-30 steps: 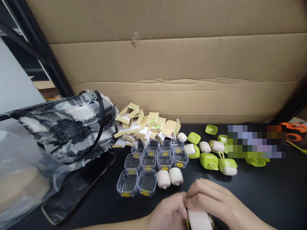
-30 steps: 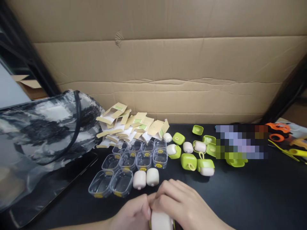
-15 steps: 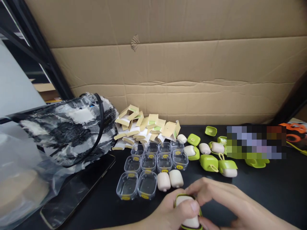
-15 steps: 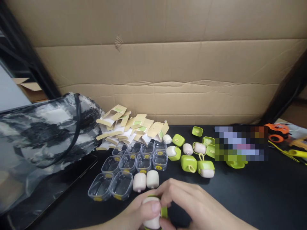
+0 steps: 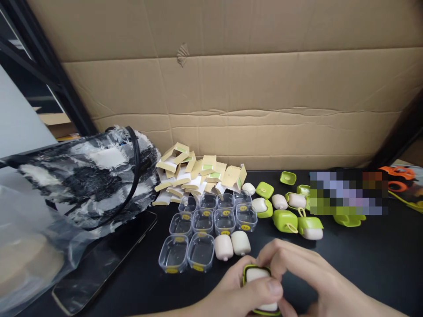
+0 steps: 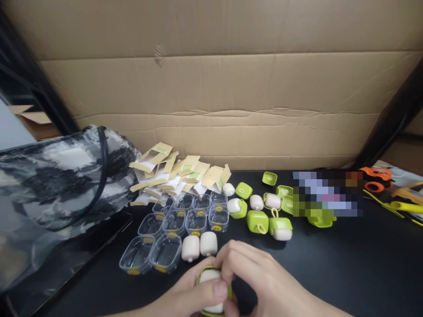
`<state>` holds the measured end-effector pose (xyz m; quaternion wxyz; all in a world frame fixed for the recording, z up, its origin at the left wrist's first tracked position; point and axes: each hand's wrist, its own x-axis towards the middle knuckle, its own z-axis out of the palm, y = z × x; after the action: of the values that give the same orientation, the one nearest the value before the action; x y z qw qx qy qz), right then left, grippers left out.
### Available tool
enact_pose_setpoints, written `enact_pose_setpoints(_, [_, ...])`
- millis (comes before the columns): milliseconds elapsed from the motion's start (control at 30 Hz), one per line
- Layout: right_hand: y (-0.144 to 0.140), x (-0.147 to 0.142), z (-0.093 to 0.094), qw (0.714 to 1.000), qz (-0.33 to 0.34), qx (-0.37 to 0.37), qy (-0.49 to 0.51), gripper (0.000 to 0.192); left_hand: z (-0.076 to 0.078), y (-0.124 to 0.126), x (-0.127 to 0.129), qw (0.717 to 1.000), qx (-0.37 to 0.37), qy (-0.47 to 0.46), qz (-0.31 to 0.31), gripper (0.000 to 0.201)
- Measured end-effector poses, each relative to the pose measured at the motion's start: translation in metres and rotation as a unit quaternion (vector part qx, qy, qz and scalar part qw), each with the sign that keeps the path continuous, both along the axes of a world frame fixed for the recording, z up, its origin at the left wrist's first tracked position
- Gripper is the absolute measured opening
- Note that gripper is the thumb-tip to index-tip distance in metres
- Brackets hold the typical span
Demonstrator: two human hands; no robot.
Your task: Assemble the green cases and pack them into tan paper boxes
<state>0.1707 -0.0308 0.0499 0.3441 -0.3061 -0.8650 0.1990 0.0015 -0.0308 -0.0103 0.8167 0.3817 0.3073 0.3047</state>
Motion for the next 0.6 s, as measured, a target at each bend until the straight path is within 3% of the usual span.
enact_pose_setpoints(200, [0.001,0.005,0.002,0.999,0.016,-0.047,-0.015,0.030,0.008,0.000,-0.001,1.000,-0.018,0.015,-0.002,0.067])
enact_pose_setpoints(367, [0.002,0.011,0.004,0.994,0.016,-0.083,-0.076,0.049,0.016,-0.001,-0.002,1.000,-0.008,0.023,-0.012,0.086])
enact_pose_setpoints(467, [0.004,0.007,0.012,0.988,0.045,-0.083,-0.122,0.048,0.025,-0.001,-0.003,0.999,0.010,0.008,-0.042,0.074])
enact_pose_setpoints(600, [0.003,0.000,0.020,0.985,0.015,-0.091,-0.147,0.032,0.025,0.000,-0.004,0.998,0.048,-0.013,-0.046,0.058])
